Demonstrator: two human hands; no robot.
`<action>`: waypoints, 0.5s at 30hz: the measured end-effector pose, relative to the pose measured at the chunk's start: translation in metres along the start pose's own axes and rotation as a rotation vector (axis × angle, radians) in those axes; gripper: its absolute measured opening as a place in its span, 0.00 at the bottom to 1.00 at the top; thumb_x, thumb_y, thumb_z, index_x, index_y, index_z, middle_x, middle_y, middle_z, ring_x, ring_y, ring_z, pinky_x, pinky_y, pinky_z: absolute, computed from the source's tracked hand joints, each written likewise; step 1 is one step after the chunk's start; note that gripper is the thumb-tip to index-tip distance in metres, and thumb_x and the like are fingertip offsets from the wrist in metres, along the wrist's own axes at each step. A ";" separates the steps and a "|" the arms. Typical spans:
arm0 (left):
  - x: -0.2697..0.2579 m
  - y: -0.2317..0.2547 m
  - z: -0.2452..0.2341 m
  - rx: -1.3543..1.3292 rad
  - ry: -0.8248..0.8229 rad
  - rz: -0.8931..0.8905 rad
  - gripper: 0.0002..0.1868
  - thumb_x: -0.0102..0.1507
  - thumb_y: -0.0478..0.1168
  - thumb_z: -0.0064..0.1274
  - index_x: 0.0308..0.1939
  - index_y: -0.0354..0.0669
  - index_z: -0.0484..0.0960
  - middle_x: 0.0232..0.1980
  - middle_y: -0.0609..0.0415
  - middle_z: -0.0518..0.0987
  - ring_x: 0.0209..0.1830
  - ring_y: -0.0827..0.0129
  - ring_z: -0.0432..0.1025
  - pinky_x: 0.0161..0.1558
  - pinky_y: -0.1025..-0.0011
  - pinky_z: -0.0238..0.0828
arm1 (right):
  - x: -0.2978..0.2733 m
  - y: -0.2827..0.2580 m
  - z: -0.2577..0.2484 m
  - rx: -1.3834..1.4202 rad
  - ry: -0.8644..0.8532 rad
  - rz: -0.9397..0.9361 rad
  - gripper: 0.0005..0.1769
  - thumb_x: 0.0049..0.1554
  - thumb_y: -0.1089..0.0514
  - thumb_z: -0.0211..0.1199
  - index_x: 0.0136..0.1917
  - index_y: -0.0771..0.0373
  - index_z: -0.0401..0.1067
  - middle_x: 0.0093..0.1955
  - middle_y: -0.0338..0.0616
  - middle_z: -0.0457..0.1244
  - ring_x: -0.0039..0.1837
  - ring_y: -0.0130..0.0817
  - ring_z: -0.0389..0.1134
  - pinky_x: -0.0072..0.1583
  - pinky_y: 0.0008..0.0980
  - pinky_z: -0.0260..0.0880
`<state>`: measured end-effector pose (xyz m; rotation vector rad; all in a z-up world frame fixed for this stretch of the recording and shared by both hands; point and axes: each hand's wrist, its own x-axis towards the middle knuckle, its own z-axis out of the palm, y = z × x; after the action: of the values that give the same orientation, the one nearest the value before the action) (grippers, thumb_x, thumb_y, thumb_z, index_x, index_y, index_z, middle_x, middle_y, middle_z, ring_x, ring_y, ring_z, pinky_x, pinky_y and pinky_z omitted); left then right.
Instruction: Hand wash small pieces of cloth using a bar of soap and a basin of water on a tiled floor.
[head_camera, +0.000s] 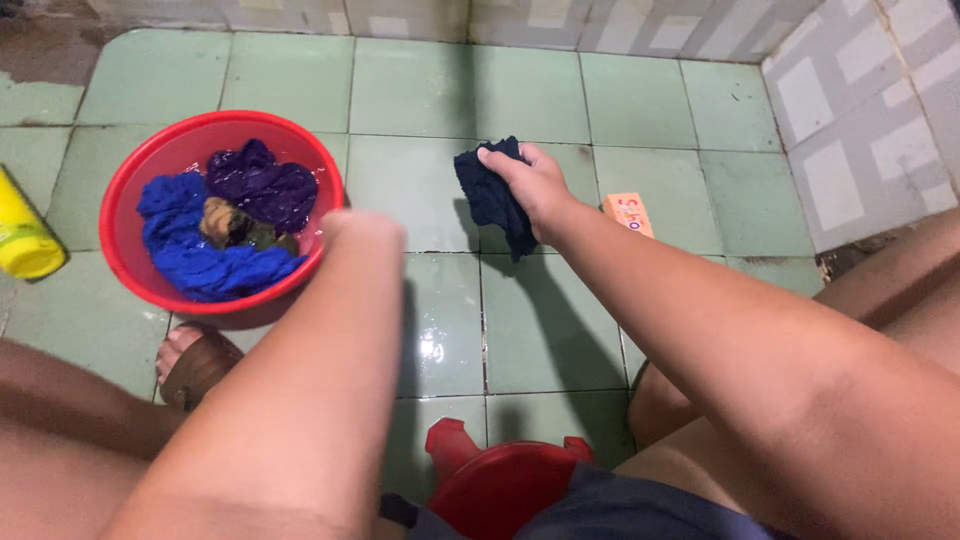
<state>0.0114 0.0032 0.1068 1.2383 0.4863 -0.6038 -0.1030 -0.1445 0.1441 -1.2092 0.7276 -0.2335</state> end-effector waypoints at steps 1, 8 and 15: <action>-0.003 0.006 0.005 0.018 -0.026 0.003 0.36 0.62 0.48 0.57 0.70 0.37 0.67 0.71 0.41 0.68 0.67 0.51 0.67 0.64 0.47 0.64 | 0.003 0.005 0.005 -0.002 0.000 -0.001 0.18 0.54 0.54 0.70 0.52 0.64 0.69 0.45 0.47 0.70 0.42 0.36 0.74 0.41 0.41 0.80; 0.016 0.026 0.066 0.133 -0.367 -0.040 0.34 0.61 0.54 0.59 0.65 0.37 0.73 0.64 0.41 0.74 0.62 0.52 0.70 0.61 0.50 0.68 | 0.030 -0.008 0.018 0.124 -0.173 -0.010 0.21 0.59 0.43 0.61 0.54 0.61 0.72 0.47 0.44 0.69 0.46 0.36 0.73 0.49 0.38 0.76; 0.045 0.080 0.075 0.348 -0.514 0.264 0.25 0.56 0.38 0.67 0.56 0.46 0.79 0.49 0.55 0.85 0.49 0.67 0.79 0.52 0.66 0.77 | 0.038 -0.057 0.033 -0.127 -0.223 -0.039 0.13 0.57 0.46 0.58 0.49 0.53 0.73 0.48 0.40 0.68 0.50 0.36 0.70 0.53 0.45 0.72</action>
<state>0.0994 -0.0596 0.1555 1.3820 -0.2200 -0.7674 -0.0421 -0.1602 0.1870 -1.3466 0.5309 -0.0830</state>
